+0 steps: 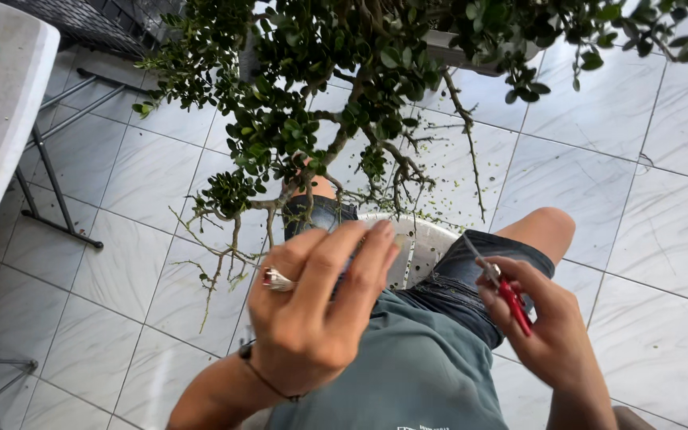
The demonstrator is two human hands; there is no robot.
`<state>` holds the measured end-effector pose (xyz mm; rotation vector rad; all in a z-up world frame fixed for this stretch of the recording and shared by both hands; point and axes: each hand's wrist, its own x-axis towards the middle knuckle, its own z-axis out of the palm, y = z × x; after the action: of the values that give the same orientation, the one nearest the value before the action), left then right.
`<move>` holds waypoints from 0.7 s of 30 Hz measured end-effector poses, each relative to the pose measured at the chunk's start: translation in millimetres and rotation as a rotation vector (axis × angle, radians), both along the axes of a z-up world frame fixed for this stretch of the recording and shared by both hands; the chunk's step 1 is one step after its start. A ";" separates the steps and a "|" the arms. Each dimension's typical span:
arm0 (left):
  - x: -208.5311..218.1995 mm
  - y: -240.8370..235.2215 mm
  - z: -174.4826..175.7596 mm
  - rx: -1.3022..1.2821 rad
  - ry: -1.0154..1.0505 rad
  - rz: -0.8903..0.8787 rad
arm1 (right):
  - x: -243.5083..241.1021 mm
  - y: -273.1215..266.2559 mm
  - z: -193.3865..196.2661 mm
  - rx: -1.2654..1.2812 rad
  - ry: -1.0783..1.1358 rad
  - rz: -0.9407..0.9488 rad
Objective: The person sits on a chair and trims a small potted tree resting on their lap using red pruning shears. They carefully cut small branches and leaves from the plant, holding the branches with one hand while cutting with the other.
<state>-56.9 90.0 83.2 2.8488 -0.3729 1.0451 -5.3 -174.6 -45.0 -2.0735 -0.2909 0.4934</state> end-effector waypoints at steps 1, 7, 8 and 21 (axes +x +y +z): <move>5.7 0.1 -1.8 0.015 -0.018 -0.007 | -2.6 5.2 6.7 -0.030 -0.101 -0.015; 33.8 9.0 -13.5 -0.008 -0.036 0.001 | 3.0 52.2 25.4 -0.087 -0.501 -0.101; 37.1 10.0 -15.4 -0.021 -0.055 0.006 | 5.7 59.3 27.6 -0.064 -0.562 -0.116; 46.8 30.2 -17.5 -0.034 0.018 -0.102 | 31.4 89.5 41.1 -0.183 -0.738 0.036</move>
<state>-10.1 120.2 65.7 2.7751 -0.4885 0.9964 26.1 -85.1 -3.9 -2.3678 -0.7328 -0.2611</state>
